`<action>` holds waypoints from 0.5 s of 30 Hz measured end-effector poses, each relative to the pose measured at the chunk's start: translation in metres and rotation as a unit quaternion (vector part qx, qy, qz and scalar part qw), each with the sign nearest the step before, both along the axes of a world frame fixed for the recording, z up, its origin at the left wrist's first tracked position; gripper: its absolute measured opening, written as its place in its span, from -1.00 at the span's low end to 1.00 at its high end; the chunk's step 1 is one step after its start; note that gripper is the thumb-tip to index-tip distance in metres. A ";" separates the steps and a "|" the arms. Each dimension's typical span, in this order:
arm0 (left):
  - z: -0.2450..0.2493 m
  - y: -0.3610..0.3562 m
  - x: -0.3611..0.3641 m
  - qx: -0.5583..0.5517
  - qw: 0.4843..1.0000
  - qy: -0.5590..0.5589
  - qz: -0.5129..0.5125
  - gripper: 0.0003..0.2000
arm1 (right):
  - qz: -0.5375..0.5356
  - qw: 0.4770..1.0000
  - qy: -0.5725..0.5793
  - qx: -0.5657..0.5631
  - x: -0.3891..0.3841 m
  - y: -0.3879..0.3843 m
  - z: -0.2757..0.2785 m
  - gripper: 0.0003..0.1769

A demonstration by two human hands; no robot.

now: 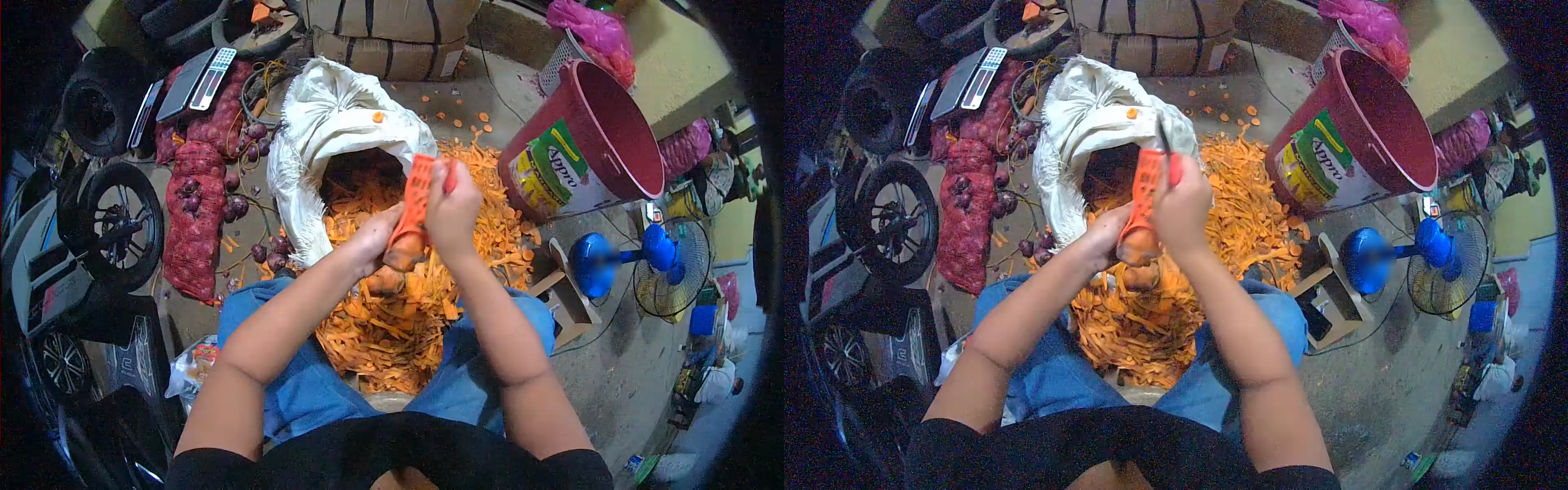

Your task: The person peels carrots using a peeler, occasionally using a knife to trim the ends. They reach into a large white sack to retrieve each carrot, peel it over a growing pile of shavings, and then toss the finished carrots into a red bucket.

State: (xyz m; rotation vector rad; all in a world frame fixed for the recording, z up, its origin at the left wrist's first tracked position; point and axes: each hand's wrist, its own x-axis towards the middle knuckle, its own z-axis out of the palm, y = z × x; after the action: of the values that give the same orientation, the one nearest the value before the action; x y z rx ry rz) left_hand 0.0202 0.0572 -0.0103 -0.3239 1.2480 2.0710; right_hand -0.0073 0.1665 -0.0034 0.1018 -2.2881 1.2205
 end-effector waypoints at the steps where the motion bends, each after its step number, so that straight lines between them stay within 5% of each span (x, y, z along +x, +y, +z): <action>1: 0.004 0.000 0.001 -0.001 1.000 0.000 -0.001 -0.66 | -0.036 0.998 -0.013 -0.047 -0.009 0.007 -0.002 -0.76; 8: 0.003 -0.002 0.008 0.052 0.995 0.038 -0.079 -0.64 | -0.250 0.946 -0.128 -0.161 -0.049 0.075 -0.005 -0.75; 10: -0.010 -0.007 -0.001 0.089 0.992 -0.073 -0.054 -0.65 | -0.116 0.959 -0.058 -0.250 -0.041 0.058 0.001 -0.75; 15: -0.001 -0.002 -0.005 0.101 0.994 -0.043 0.010 -0.64 | 0.042 0.984 -0.054 -0.166 -0.001 0.004 0.009 -0.81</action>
State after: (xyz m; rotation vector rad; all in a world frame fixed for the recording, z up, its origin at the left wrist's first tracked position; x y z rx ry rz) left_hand 0.0150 0.0549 -0.0116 -0.3307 0.9790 2.1550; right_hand -0.0084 0.1708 0.0053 0.0111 -2.1532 1.6708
